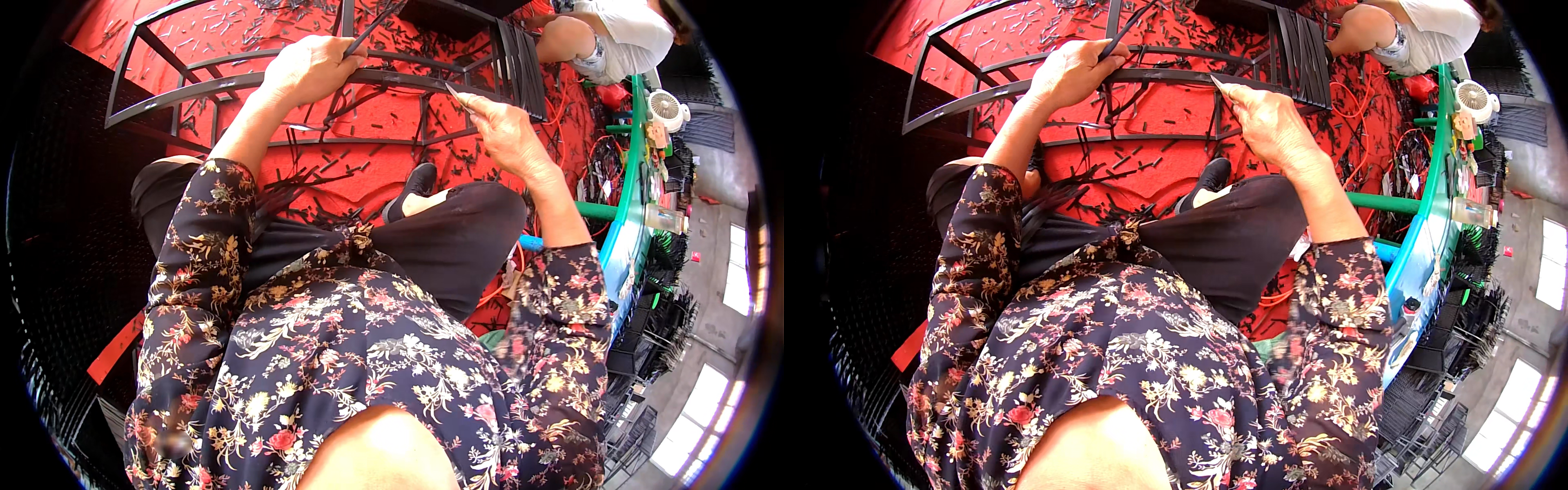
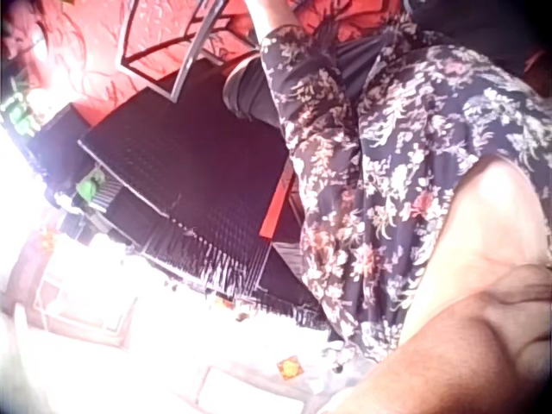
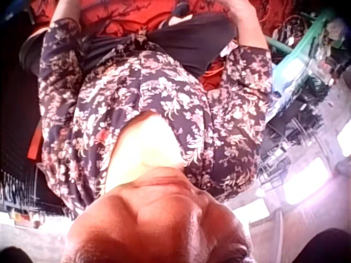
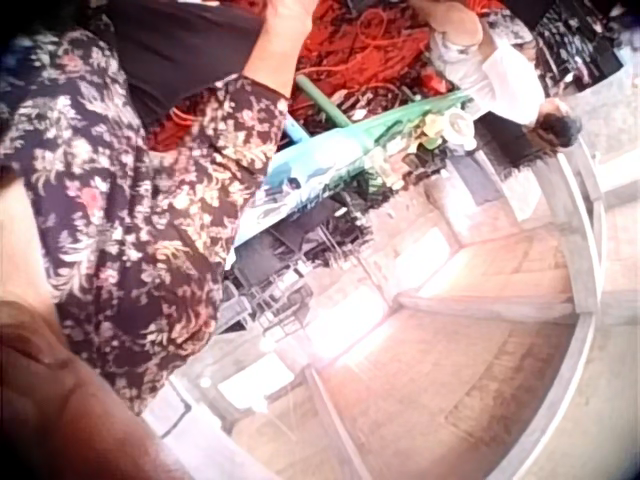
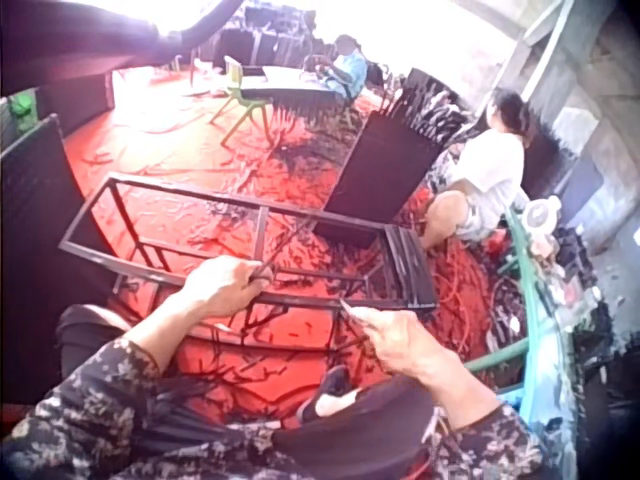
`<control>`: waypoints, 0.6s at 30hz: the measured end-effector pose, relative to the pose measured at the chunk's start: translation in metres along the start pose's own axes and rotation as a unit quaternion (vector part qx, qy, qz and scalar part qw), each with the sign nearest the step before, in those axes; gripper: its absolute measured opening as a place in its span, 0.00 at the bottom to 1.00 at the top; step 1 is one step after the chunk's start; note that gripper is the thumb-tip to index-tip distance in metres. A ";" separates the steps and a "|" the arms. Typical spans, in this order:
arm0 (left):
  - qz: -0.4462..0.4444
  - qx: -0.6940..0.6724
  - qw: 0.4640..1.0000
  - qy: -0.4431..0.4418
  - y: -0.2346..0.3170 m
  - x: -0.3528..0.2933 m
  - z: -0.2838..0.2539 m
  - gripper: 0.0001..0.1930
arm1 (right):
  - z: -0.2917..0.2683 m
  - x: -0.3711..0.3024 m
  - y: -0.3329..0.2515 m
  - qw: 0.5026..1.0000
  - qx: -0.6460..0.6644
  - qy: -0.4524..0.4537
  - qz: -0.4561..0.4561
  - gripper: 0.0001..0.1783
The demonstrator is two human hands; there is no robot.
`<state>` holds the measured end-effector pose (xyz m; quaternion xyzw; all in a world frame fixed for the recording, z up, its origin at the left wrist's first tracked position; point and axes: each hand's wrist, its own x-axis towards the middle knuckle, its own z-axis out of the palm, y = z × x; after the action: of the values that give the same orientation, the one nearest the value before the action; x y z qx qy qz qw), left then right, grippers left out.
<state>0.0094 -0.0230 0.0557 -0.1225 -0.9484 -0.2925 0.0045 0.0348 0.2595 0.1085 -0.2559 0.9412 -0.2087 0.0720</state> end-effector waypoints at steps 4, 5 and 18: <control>0.009 0.009 1.000 0.014 0.001 0.000 0.001 0.16 | -0.015 0.008 -0.013 0.994 -0.030 -0.076 0.067 0.19; 0.004 0.012 1.000 0.014 0.002 0.000 0.001 0.16 | -0.015 0.009 -0.012 0.994 -0.033 -0.079 0.067 0.19; -0.021 0.041 0.999 0.010 0.011 -0.001 -0.005 0.16 | 0.114 0.004 0.019 0.908 0.122 0.400 0.040 0.14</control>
<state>0.0131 -0.0169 0.0659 -0.0991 -0.9619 -0.2543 0.0133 0.0505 0.2312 -0.0026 -0.1027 0.8677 -0.4035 -0.2714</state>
